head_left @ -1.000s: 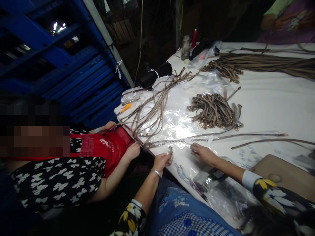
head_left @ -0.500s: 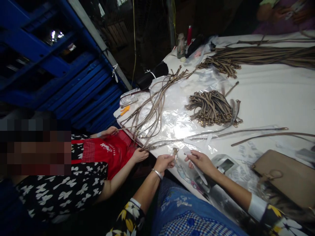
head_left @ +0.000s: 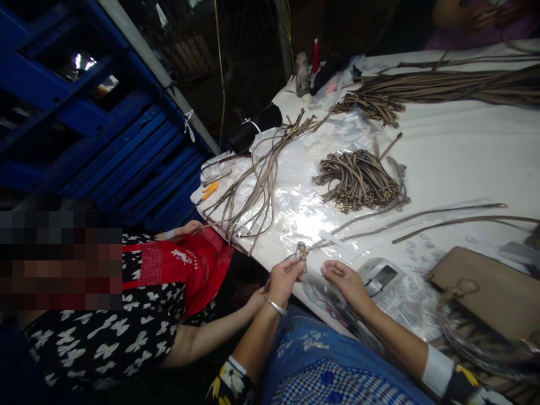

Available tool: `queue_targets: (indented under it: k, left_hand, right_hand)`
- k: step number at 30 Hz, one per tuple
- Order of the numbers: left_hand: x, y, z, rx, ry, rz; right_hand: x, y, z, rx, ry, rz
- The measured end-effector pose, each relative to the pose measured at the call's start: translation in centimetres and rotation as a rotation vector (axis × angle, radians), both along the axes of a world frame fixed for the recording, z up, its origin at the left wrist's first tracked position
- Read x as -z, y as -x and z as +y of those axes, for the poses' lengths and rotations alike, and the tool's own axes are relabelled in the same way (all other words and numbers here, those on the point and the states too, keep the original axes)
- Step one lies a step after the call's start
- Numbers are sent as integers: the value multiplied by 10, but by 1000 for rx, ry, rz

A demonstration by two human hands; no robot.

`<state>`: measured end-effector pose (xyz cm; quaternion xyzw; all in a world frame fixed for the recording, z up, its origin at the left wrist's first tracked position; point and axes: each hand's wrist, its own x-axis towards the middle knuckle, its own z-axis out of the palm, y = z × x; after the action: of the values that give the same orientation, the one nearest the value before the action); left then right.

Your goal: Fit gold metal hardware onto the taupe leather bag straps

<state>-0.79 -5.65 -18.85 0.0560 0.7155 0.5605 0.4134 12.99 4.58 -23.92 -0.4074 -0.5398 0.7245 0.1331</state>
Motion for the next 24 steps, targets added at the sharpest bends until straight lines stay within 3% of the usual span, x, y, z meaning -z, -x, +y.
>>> queue_targets:
  k: [11,19,24]
  left_hand:
    - [-1,-8,-1,121,71,254]
    - [-8,-21,-2,307,107,375]
    - [-4,-23,-5,396,100,447]
  right_hand:
    - [-12,11,-8,90,-40,45]
    - [-7,12,-4,-10,64,110]
    - [-7,8,-5,-79,212,210]
